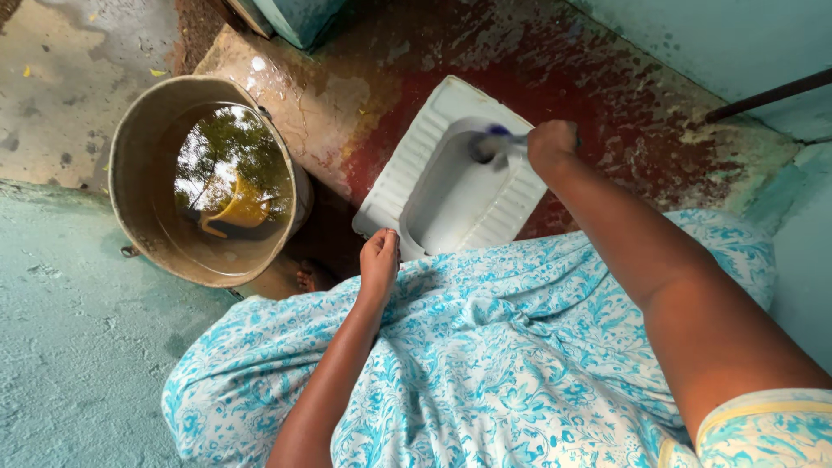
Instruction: The person scrubs a white squat toilet with a long-handled brush and then rinses it by scooping water from a nearby bucket with a yellow plastic mug. The person pours the water into the toilet bowl to flush away debris.
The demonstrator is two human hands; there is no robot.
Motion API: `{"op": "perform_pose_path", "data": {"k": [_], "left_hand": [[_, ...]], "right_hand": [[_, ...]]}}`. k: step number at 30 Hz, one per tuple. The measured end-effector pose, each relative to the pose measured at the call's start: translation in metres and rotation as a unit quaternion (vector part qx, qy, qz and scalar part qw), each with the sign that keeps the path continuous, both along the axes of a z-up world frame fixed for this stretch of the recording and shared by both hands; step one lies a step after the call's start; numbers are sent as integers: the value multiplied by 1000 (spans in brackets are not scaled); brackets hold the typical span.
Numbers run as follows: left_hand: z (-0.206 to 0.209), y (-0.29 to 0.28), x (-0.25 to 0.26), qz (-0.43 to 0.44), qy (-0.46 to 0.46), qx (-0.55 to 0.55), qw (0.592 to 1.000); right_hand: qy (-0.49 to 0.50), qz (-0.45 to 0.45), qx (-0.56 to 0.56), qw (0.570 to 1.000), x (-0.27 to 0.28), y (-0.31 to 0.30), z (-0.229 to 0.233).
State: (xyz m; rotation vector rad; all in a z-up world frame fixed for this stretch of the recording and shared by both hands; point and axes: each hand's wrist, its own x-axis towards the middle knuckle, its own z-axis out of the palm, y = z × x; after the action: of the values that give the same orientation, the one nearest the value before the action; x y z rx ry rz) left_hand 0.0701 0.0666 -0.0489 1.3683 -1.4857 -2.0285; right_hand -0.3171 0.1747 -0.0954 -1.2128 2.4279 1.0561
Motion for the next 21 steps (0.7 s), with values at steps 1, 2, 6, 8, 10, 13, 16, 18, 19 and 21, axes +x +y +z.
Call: {"op": "perform_pose_path", "data": {"k": [1, 2, 6, 8, 10, 13, 16, 18, 19, 21], "left_hand": [[-1, 2, -1, -5, -8, -4, 1000], [0, 2, -3, -9, -15, -10, 1000], [5, 2, -5, -20, -23, -33, 999], [7, 2, -5, -22, -18, -44, 999], [6, 4, -4, -26, -19, -44, 999], [7, 5, -6, -30, -20, -35, 999], [8, 1, -4, -22, -10, -38, 999], [7, 0, -3, -16, -8, -46, 999], [6, 1, -3, -22, -11, -48, 999], [4, 4, -3, -36, -15, -49, 998]], "right_hand": [[-9, -18, 33, 999, 3, 1, -2], [-3, -6, 29, 1000, 4, -1, -2], [54, 44, -50, 996, 8, -5, 5], [61, 40, -64, 995, 4, -8, 9], [32, 5, -21, 999, -4, -5, 11], [-9, -51, 40, 998, -14, -1, 15], [14, -18, -53, 998, -13, -3, 16], [10, -30, -29, 999, -10, -5, 17], [8, -36, -16, 999, -8, -4, 17], [-25, -73, 37, 996, -9, 0, 20]]}}
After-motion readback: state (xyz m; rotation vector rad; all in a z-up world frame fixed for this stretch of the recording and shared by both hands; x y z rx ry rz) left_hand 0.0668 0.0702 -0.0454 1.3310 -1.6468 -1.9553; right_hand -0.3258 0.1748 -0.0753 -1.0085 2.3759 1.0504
